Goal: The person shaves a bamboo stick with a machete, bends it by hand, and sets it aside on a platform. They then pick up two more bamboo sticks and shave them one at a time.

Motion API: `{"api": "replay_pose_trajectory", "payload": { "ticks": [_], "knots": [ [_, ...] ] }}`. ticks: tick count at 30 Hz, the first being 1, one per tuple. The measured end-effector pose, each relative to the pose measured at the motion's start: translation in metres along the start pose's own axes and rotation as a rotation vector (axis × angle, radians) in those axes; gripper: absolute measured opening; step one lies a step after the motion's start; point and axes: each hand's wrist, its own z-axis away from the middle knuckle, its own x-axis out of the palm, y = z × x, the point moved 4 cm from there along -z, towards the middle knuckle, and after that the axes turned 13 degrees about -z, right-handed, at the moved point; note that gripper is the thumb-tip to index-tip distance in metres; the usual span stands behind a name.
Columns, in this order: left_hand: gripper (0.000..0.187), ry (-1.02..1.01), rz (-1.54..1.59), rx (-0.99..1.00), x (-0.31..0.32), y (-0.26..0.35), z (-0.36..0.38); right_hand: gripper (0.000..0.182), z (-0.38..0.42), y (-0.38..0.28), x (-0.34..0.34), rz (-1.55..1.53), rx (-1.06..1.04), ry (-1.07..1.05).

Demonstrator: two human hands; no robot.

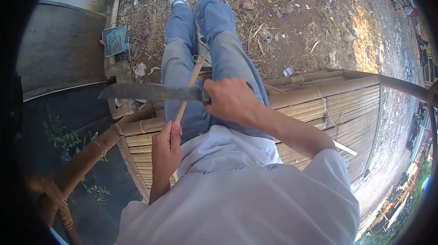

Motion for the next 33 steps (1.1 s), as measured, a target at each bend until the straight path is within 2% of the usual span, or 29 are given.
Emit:
{"api": "replay_pose_trajectory", "payload": {
  "ticks": [1, 3, 4, 5, 7, 8, 10, 12, 14, 15, 17, 21, 24, 26, 29, 32, 33],
  "knots": [
    [0.037, 0.040, -0.037, -0.027, -0.004, 0.000, 0.005, 0.017, -0.011, 0.019, -0.007, 0.062, -0.016, 0.082],
    [0.036, 0.022, 0.028, 0.027, -0.007, 0.006, 0.032, 0.033, -0.053, 0.133, -0.058, 0.102, 0.536, 0.324],
    [0.036, 0.012, 0.081, 0.088, -0.011, 0.006, 0.038, 0.032, -0.056, 0.173, -0.085, 0.052, 0.660, 0.421],
    [0.036, 0.036, 0.084, 0.091, -0.012, -0.001, 0.029, 0.033, -0.053, 0.185, -0.102, 0.054, 0.620, 0.503],
    [0.035, 0.083, 0.087, -0.128, -0.006, -0.032, 0.024, 0.033, -0.045, 0.141, -0.105, -0.001, 0.552, 0.473],
    [0.037, 0.063, 0.168, -0.154, -0.003, -0.040, 0.022, 0.032, -0.034, 0.119, -0.101, -0.070, 0.506, 0.489],
    [0.038, 0.035, 0.255, -0.141, 0.000, -0.039, 0.013, 0.028, -0.022, 0.091, -0.078, -0.159, 0.411, 0.342],
    [0.039, 0.008, 0.346, -0.139, 0.005, -0.036, 0.008, 0.024, -0.011, 0.054, -0.053, -0.275, 0.231, 0.325],
    [0.040, 0.012, 0.311, -0.125, 0.004, -0.034, 0.005, 0.019, -0.005, 0.025, -0.033, -0.252, 0.183, 0.140],
    [0.040, 0.011, 0.302, -0.126, 0.003, -0.032, 0.006, 0.019, -0.001, 0.018, -0.024, -0.261, 0.185, 0.143],
    [0.042, -0.015, 0.168, -0.124, 0.002, -0.025, 0.007, 0.015, 0.002, 0.002, -0.008, -0.206, 0.002, 0.091],
    [0.042, 0.032, 0.243, -0.096, 0.004, -0.021, 0.005, 0.015, -0.002, -0.010, 0.000, -0.092, -0.034, 0.024],
    [0.038, 0.086, 0.079, -0.043, 0.003, -0.018, 0.005, 0.017, -0.007, -0.008, -0.002, -0.060, -0.002, -0.005],
    [0.035, 0.228, -0.142, 0.088, 0.006, -0.015, 0.007, 0.018, -0.009, -0.003, -0.004, 0.023, 0.013, -0.050],
    [0.034, 0.178, -0.230, 0.046, 0.008, -0.018, -0.010, 0.023, -0.041, 0.049, 0.007, 0.175, 0.102, -0.059],
    [0.034, 0.134, -0.375, 0.014, 0.001, -0.017, -0.037, 0.025, -0.059, 0.061, 0.019, 0.216, 0.115, 0.042],
    [0.034, 0.107, -0.368, -0.005, 0.002, -0.018, -0.034, 0.025, -0.055, 0.064, 0.025, 0.211, 0.131, 0.014]
  ]
}}
